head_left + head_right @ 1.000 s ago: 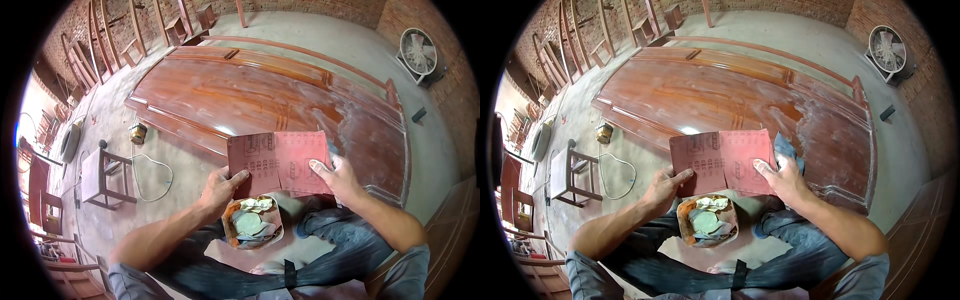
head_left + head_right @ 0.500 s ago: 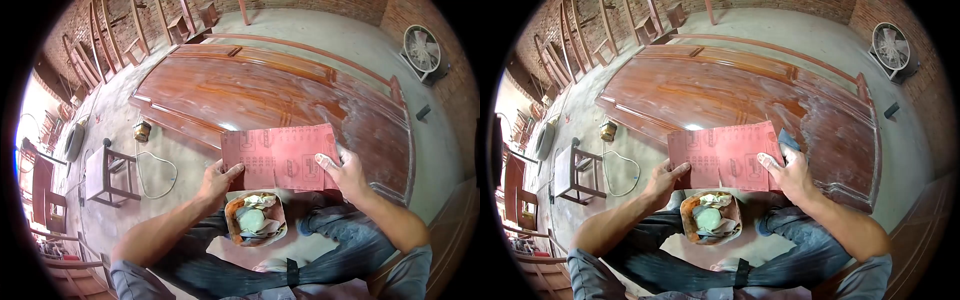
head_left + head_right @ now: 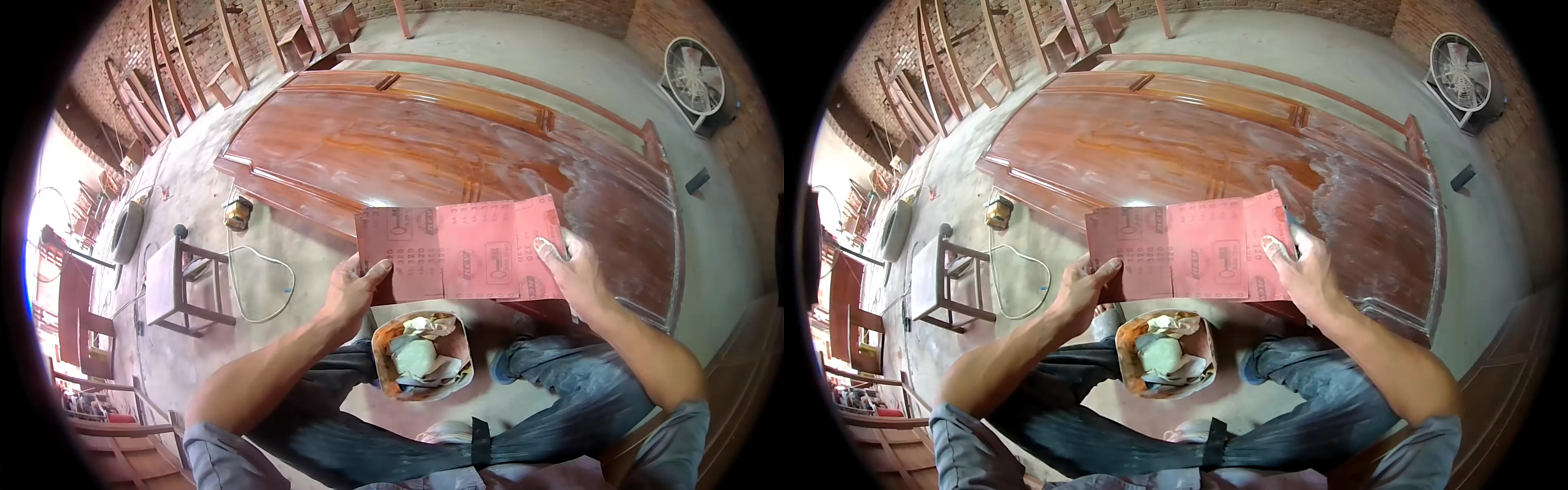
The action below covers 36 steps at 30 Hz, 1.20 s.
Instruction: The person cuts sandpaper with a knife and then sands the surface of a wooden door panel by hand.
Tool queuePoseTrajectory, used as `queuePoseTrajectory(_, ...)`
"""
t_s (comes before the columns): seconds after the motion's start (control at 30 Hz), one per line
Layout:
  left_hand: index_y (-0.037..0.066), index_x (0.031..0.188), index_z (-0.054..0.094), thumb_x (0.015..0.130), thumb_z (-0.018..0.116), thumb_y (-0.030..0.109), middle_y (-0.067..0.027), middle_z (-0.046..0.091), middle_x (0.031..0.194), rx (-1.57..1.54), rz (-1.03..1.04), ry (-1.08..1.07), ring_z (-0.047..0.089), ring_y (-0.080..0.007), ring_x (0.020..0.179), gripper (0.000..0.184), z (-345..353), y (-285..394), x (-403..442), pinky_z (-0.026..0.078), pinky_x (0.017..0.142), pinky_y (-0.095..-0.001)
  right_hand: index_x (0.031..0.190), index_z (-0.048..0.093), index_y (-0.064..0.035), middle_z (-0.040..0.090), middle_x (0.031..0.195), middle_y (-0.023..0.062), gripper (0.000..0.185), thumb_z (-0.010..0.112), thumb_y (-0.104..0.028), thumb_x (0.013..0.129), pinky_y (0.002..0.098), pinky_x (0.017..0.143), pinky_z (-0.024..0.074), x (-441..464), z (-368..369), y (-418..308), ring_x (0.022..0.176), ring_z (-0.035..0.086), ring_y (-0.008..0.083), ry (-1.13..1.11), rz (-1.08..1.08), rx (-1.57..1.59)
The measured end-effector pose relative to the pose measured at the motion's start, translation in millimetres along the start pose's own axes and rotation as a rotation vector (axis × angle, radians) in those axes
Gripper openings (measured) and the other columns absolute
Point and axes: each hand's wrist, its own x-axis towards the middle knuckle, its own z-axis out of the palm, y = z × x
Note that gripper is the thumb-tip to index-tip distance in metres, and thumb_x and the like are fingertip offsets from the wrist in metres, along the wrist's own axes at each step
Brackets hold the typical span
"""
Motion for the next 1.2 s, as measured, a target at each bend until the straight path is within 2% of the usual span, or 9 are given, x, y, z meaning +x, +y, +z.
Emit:
queuePoseTrajectory(0.4,0.002,0.125,0.062,0.102,0.069,0.022,-0.0058,0.070,0.102,0.142,0.031,-0.123,0.066,-0.0135,0.085,0.031,16.7,12.3,-13.5,0.056,0.072,-0.0294,0.117,0.070,0.0043,0.075,0.103,0.0103,0.029,0.066,-0.020,0.102,0.0336,0.088,0.0520,-0.8,8.3,1.8,0.094,0.064,0.0126,-0.153,-0.113,0.014)
queuePoseTrajectory(0.6,0.001,0.124,0.063,0.102,0.070,0.021,-0.0066,0.071,0.105,-0.021,-0.099,-0.192,0.067,-0.0147,0.091,0.031,32.6,8.7,-23.7,0.056,0.077,-0.0301,0.112,0.071,0.0031,0.073,0.095,0.0118,0.036,0.064,-0.031,0.104,0.0334,0.083,0.0514,-16.9,24.8,-13.4,0.088,0.062,0.0144,-0.218,-0.143,-0.032)
queuePoseTrajectory(0.67,0.000,0.122,0.064,0.104,0.067,0.029,-0.0065,0.070,0.106,0.020,-0.149,-0.241,0.065,-0.0136,0.091,0.035,38.8,13.7,-30.4,0.055,0.078,-0.0295,0.107,0.072,0.0023,0.068,0.080,0.0106,0.040,0.064,-0.037,0.104,0.0371,0.073,0.0504,-23.6,30.7,-18.2,0.077,0.059,0.0154,-0.296,-0.162,-0.002)
queuePoseTrajectory(0.73,0.001,0.120,0.067,0.105,0.063,0.040,-0.0045,0.070,0.101,-0.023,-0.176,-0.278,0.062,-0.0096,0.087,0.041,45.1,15.1,-37.9,0.051,0.075,-0.0278,0.106,0.073,0.0019,0.070,0.080,0.0144,0.041,0.063,-0.038,0.104,0.0382,0.071,0.0507,-26.9,27.5,-25.9,0.074,0.062,0.0184,-0.436,0.014,-0.119)
queuePoseTrajectory(0.83,-0.001,0.122,0.066,0.108,0.052,0.052,-0.0087,0.069,0.108,-0.007,-0.220,-0.359,0.062,-0.0127,0.092,0.056,40.1,2.8,-38.1,0.052,0.085,-0.0303,0.107,0.073,0.0025,0.072,0.083,0.0202,0.043,0.061,-0.039,0.105,0.0405,0.071,0.0511,-35.0,36.2,-19.0,0.073,0.066,0.0243,-0.445,-0.115,-0.081)
queuePoseTrajectory(0.93,-0.001,0.131,0.063,0.108,0.049,0.054,-0.0114,0.065,0.122,-0.243,-0.255,-0.422,0.061,-0.0171,0.106,0.061,46.9,2.9,-43.7,0.052,0.094,-0.0376,0.121,0.070,0.0022,0.074,0.099,0.0152,0.040,0.058,-0.034,0.108,0.0362,0.082,0.0521,-38.2,35.4,-20.2,0.089,0.067,0.0191,-0.522,-0.086,-0.133)
queuePoseTrajectory(1.07,0.000,0.138,0.060,0.109,0.050,0.049,-0.0098,0.064,0.128,-0.178,-0.190,-0.462,0.059,-0.0184,0.116,0.058,56.3,18.7,-58.2,0.051,0.097,-0.0399,0.111,0.072,0.0001,0.073,0.093,0.0251,0.039,0.060,-0.036,0.105,0.0435,0.075,0.0516,-38.2,39.9,-10.0,0.082,0.071,0.0366,-0.505,-0.125,-0.116)
queuePoseTrajectory(1.17,-0.001,0.136,0.062,0.110,0.051,0.043,-0.0101,0.066,0.124,0.007,-0.158,-0.444,0.062,-0.0185,0.113,0.052,54.2,16.0,-59.3,0.053,0.096,-0.0378,0.116,0.070,0.0004,0.074,0.093,0.0169,0.037,0.060,-0.034,0.106,0.0377,0.080,0.0528,-38.4,36.8,-13.4,0.085,0.068,0.0199,-0.607,-0.114,-0.300)
queuePoseTrajectory(1.2,-0.002,0.134,0.063,0.111,0.051,0.040,-0.0105,0.067,0.122,0.063,-0.149,-0.434,0.063,-0.0185,0.111,0.049,52.0,11.2,-57.0,0.053,0.095,-0.0369,0.114,0.070,0.0004,0.073,0.091,0.0170,0.037,0.060,-0.034,0.106,0.0378,0.078,0.0524,-39.6,37.9,-8.7,0.082,0.066,0.0196,-0.582,-0.162,-0.254)
